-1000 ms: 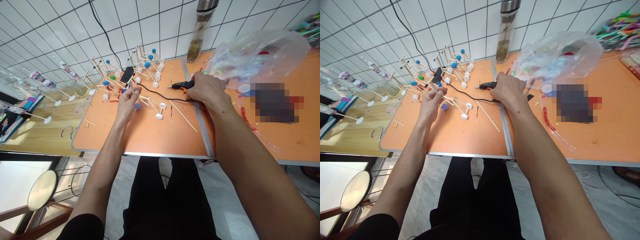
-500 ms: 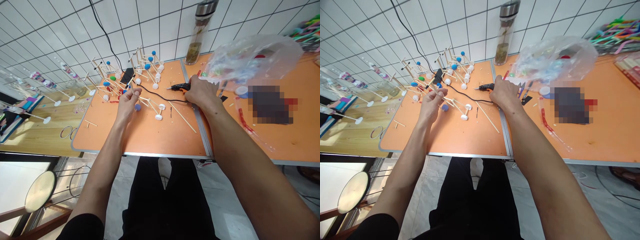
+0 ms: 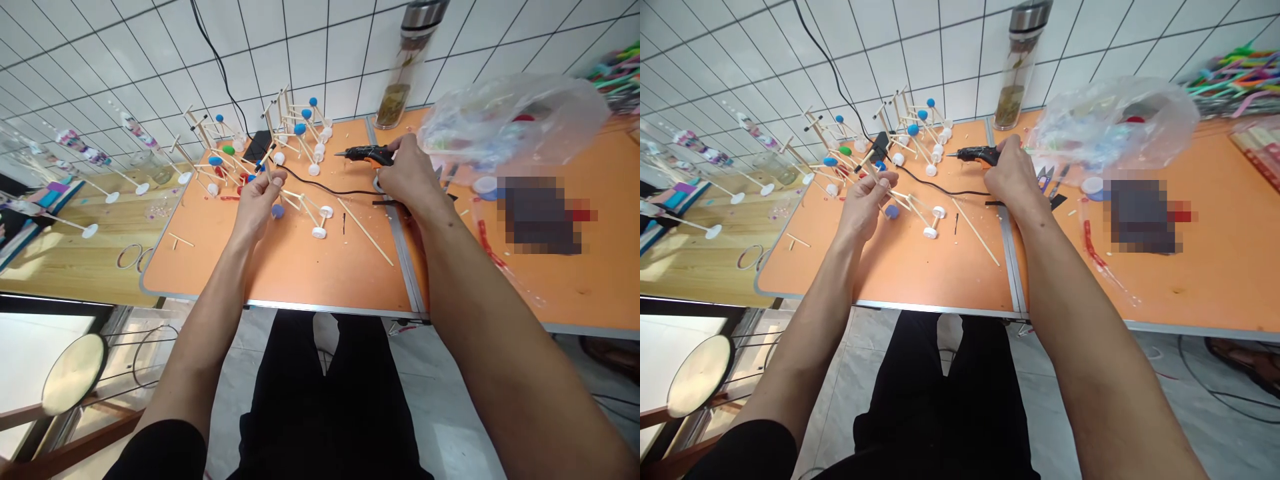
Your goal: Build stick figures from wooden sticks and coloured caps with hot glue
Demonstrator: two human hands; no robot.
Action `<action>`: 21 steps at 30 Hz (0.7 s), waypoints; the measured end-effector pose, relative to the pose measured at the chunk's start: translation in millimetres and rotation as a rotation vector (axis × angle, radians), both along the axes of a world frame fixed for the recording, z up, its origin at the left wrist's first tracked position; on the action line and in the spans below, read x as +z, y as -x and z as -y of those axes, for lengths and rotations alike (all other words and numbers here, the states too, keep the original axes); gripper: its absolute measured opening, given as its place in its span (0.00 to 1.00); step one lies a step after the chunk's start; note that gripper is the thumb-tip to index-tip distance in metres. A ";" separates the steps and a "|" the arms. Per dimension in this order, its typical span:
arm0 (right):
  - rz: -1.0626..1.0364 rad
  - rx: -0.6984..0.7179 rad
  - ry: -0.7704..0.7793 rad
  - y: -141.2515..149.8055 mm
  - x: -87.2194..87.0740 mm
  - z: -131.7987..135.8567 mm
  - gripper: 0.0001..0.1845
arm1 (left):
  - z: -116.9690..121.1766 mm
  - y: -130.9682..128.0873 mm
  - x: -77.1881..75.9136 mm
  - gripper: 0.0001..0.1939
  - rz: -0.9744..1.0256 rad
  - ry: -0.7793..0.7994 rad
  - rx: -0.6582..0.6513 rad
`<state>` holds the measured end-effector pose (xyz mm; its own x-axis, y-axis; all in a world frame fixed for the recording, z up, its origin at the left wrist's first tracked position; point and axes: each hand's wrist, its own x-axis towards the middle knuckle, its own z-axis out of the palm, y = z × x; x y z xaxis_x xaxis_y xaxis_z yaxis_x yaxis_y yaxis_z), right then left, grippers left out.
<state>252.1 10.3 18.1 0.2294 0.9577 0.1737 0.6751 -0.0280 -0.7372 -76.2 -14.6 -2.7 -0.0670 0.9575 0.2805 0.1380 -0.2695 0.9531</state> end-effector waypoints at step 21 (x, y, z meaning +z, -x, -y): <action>-0.543 0.056 0.136 9.7 24.6 1.1 0.23 | 3.3 -3.7 3.4 0.17 0.016 -0.006 -0.007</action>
